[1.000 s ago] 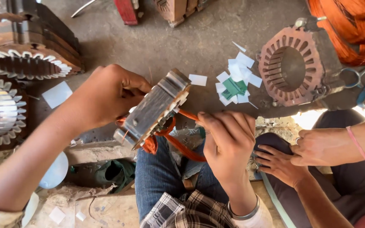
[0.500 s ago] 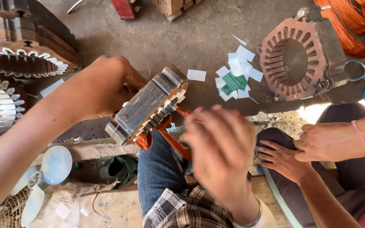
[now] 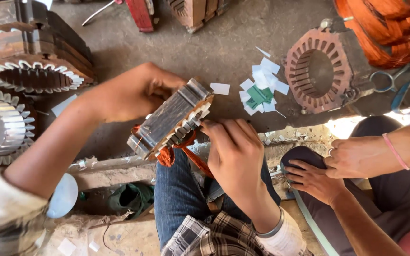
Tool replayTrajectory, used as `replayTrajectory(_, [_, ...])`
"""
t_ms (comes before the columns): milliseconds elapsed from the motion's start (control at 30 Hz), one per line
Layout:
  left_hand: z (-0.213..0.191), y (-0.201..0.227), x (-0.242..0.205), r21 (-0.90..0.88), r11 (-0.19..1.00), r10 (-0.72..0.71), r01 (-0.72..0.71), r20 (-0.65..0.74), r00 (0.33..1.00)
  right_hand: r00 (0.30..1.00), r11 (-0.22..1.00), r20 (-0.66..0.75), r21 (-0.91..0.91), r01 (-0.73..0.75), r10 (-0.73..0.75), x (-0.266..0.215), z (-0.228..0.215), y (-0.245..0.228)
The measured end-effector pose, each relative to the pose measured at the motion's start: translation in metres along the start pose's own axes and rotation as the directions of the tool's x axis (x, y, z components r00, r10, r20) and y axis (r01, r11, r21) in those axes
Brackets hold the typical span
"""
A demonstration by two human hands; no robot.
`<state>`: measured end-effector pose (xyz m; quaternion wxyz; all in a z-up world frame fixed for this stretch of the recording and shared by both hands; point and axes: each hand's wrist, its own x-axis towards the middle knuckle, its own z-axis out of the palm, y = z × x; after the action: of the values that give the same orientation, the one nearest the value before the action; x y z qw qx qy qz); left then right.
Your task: The person sits on the floor holding a motor stator core and winds orange enameled copper wire around its slots, threading and pressing the wire turns by hand while inserting white insulation paper pieces into the slots. The person continues winding the wire around the core throughout the clip.
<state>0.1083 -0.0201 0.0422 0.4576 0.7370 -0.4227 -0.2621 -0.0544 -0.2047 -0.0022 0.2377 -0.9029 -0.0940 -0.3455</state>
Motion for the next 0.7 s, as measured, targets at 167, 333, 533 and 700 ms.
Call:
replayTrajectory(167, [0.007, 0.002, -0.016, 0.122, 0.943, -0.291, 0.309, -0.144, 0.946, 0.997, 0.997, -0.028, 0.03, -0.064, 0.065, -0.008, -0.005, 0.007])
replayTrajectory(333, [0.003, 0.003, -0.031, 0.044, 0.927, -0.364, 0.372, -0.134, 0.922, 0.996, 0.996, -0.022, 0.023, -0.086, 0.087, -0.007, -0.009, 0.001])
replayTrajectory(533, [0.0, 0.011, -0.022, -0.168, 0.814, -0.576, 0.556, -0.101, 0.811, 0.998, 0.997, -0.025, 0.035, -0.063, 0.064, -0.009, -0.006, 0.005])
replayTrajectory(700, [0.002, 0.007, -0.022, 0.267, 0.898, -0.318, 0.35, -0.157, 0.935, 0.997, 0.998, 0.041, 0.018, -0.064, 0.063, -0.01, -0.011, 0.005])
